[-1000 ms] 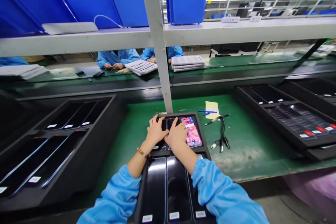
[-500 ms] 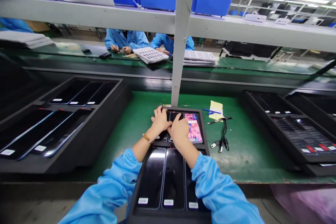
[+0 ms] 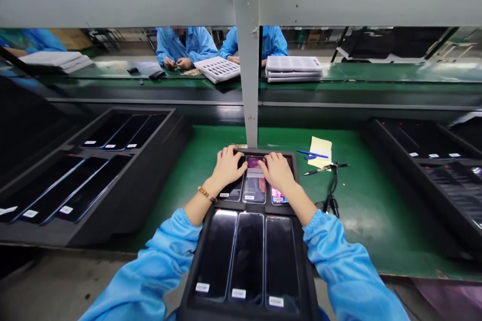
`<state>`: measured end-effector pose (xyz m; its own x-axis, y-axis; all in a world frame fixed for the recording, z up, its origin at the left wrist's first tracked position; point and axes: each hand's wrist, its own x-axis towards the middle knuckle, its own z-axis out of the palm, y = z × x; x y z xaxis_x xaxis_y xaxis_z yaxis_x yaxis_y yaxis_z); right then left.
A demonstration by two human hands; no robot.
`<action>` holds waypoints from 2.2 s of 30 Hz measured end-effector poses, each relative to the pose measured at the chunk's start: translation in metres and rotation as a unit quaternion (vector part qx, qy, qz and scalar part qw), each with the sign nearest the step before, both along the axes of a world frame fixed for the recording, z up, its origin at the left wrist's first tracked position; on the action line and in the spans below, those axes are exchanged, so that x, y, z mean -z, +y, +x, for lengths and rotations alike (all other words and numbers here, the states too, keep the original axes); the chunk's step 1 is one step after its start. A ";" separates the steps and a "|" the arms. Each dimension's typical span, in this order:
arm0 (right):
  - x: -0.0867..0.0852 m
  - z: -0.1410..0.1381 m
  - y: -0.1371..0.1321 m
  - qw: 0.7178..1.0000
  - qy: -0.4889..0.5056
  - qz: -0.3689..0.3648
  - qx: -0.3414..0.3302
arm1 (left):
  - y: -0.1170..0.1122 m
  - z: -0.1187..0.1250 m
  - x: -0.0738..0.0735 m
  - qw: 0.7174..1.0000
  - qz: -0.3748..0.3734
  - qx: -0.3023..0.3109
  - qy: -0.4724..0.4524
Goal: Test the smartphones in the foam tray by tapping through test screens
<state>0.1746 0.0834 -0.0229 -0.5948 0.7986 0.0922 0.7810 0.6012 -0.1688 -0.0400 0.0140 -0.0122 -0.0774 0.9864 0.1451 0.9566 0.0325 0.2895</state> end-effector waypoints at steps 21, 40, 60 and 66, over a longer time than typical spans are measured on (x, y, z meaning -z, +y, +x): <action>-0.004 0.005 0.033 1.000 0.018 -0.007 -0.006 | 0.004 -0.011 -0.014 0.995 -0.052 0.082 0.025; -0.005 0.007 0.033 0.997 0.068 -0.019 -0.020 | 0.002 -0.013 -0.007 0.996 -0.052 0.074 -0.011; -0.034 -0.004 0.051 0.993 0.025 -0.105 -0.053 | 0.034 -0.002 -0.039 0.994 -0.057 0.088 -0.023; -0.033 -0.009 0.055 0.989 -0.028 -0.137 -0.054 | 0.051 0.002 -0.044 0.986 -0.102 0.134 -0.017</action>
<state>0.1657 0.1383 0.0103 -0.6764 0.7204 -0.1532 0.7270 0.6199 -0.2954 -0.0376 0.0647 0.0315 0.1879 0.9806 -0.0561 0.9285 -0.1588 0.3356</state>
